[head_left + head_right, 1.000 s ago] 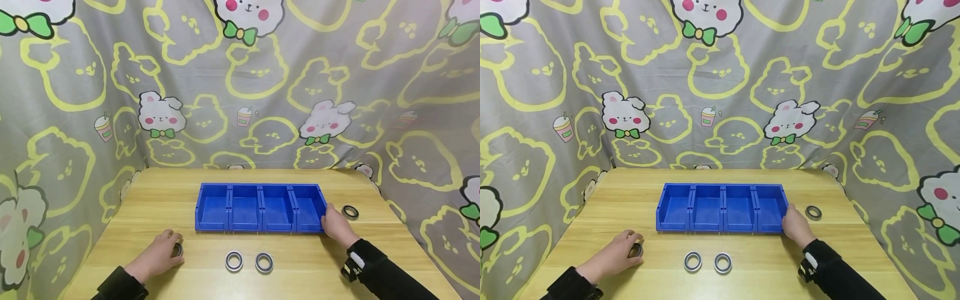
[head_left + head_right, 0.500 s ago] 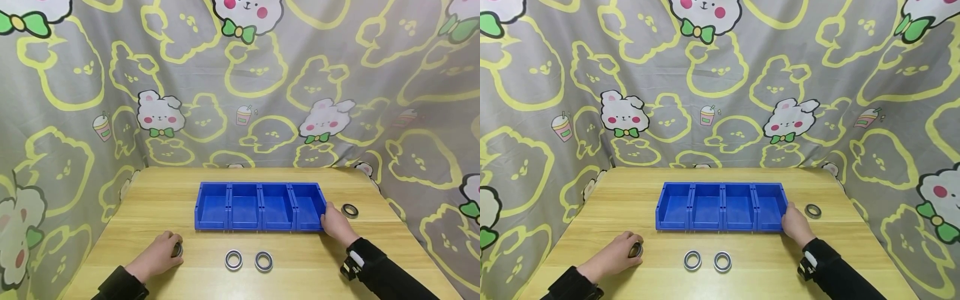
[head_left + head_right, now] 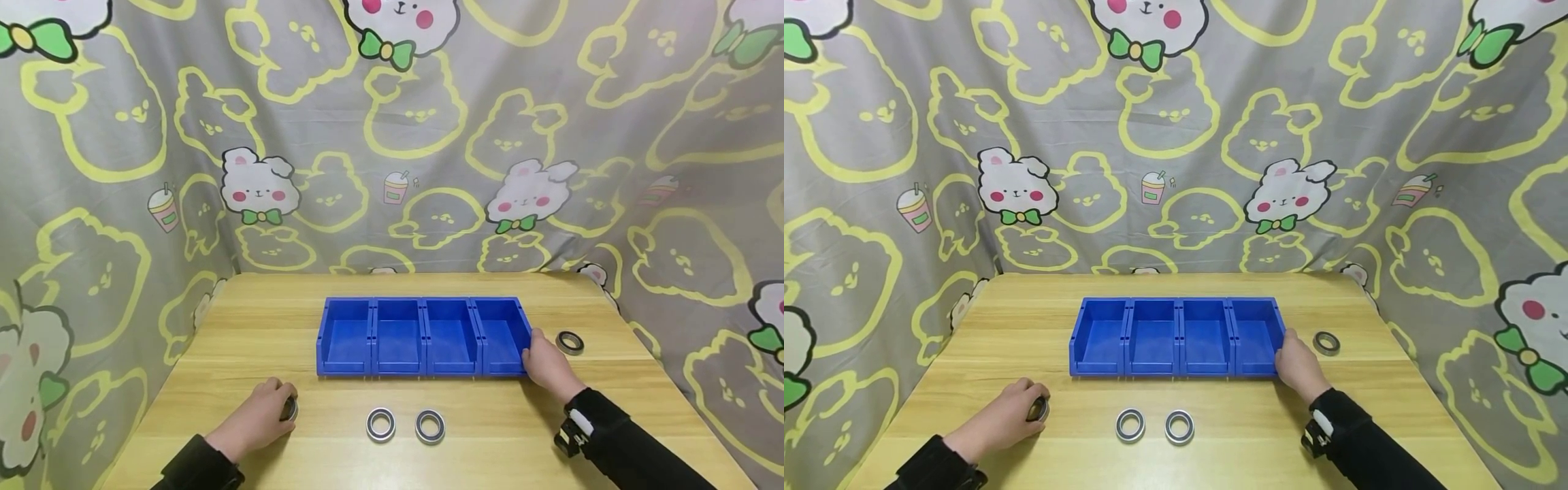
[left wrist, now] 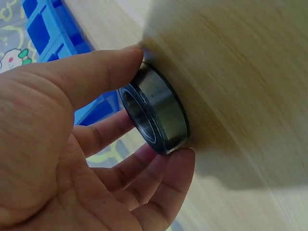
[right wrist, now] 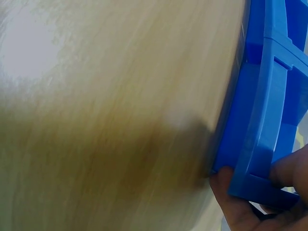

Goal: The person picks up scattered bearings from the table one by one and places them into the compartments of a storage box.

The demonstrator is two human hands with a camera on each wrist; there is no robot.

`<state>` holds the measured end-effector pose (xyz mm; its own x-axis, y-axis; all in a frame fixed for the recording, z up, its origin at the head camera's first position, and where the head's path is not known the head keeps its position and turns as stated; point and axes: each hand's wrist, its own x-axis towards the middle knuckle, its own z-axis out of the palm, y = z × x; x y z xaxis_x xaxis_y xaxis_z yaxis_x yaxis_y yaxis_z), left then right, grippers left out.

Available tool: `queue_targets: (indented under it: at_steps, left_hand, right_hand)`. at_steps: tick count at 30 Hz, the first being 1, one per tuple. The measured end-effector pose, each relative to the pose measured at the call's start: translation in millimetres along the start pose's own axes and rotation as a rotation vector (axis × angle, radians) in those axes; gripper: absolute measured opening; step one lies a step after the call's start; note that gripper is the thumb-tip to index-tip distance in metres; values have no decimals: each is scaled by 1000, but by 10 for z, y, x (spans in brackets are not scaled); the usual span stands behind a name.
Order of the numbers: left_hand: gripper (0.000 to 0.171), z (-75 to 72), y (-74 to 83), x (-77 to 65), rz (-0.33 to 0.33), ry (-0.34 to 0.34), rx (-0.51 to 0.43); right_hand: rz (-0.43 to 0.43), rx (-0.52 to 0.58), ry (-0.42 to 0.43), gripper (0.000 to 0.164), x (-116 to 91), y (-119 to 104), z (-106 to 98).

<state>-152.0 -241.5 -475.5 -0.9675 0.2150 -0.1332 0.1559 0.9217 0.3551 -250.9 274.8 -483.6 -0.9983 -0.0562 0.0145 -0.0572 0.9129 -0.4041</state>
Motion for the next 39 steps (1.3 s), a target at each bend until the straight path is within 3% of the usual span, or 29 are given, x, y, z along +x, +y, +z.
queue_targets:
  at_steps: [12,27,39]
  left_hand:
    - [38,-8,17,24,-14,-2,-8]
    - [30,-16,21,39,25,-25,-10]
    - [30,-184,99,60,58,6,17]
  right_hand:
    - [-9,6,4,43,2,-14,-19]
    - [-7,7,-1,42,10,3,1]
    - [1,16,-20,44,8,21,15]
